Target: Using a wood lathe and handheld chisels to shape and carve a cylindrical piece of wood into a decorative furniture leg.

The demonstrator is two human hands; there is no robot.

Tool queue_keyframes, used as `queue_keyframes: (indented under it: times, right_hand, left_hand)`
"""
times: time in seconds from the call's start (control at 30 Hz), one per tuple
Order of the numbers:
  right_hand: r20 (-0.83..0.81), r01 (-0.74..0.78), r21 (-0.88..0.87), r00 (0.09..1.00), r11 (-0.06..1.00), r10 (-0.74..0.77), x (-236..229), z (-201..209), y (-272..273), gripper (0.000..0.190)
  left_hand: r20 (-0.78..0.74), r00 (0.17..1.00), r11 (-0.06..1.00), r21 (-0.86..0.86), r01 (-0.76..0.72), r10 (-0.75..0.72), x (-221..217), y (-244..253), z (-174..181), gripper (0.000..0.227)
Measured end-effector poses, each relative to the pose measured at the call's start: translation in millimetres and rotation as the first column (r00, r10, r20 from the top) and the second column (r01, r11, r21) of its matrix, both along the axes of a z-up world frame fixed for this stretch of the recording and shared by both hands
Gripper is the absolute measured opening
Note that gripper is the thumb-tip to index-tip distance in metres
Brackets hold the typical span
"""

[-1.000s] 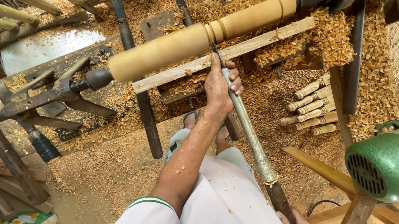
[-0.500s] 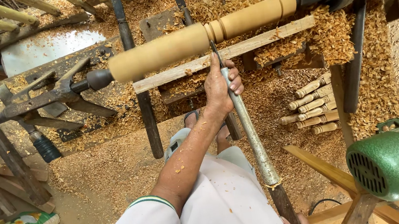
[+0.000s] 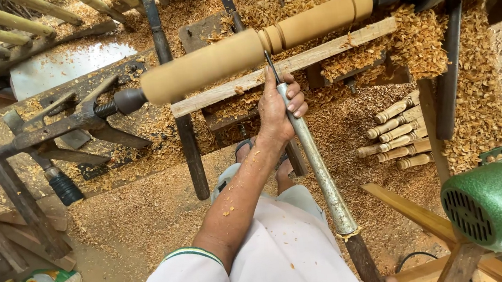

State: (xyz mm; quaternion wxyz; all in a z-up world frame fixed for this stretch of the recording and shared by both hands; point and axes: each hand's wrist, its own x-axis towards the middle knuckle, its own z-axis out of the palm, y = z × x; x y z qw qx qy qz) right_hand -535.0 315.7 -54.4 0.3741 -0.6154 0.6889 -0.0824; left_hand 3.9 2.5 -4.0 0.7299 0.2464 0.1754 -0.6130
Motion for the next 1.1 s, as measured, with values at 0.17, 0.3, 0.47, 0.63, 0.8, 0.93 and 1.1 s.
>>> queue_keyframes:
  times: [0.17,0.3,0.47,0.63,0.8,0.93,1.1]
  right_hand:
    - [0.038,0.059,-0.066,0.998,0.996,-0.056,12.9,-5.2,9.2,0.047]
    - [0.165,0.004,0.03,0.986,1.0,-0.009,32.1,-1.8,-0.8,0.053]
    - [0.397,-0.147,0.257,0.917,0.955,0.035,53.4,17.8,-16.9,0.046]
    - [0.165,-0.159,0.476,0.982,0.865,0.09,67.3,16.9,-23.6,0.053]
    - [0.279,-0.177,0.487,0.96,0.855,0.04,83.0,36.3,-35.3,0.051]
    - [0.268,-0.163,0.545,0.963,0.823,0.014,86.2,45.5,-39.6,0.052]
    - [0.279,-0.165,0.557,0.96,0.814,0.004,80.7,42.8,-36.0,0.053]
  left_hand:
    - [0.091,0.996,1.0,-0.03,0.008,-0.005,-2.8,2.2,11.7,0.055]
    - [0.442,0.884,0.971,0.234,0.049,-0.151,-11.2,10.4,22.0,0.051]
    - [0.225,0.968,0.973,0.224,0.062,-0.113,-0.2,10.6,37.2,0.055]
    - [0.242,0.965,0.993,0.08,0.085,-0.103,4.3,13.5,14.0,0.053]
    - [0.291,0.953,0.992,0.11,0.054,-0.084,3.9,9.9,8.2,0.053]
    - [0.304,0.951,0.998,0.048,0.043,-0.055,5.2,8.7,5.6,0.051]
    - [0.304,0.951,0.995,0.094,0.035,-0.063,5.2,8.6,6.2,0.053]
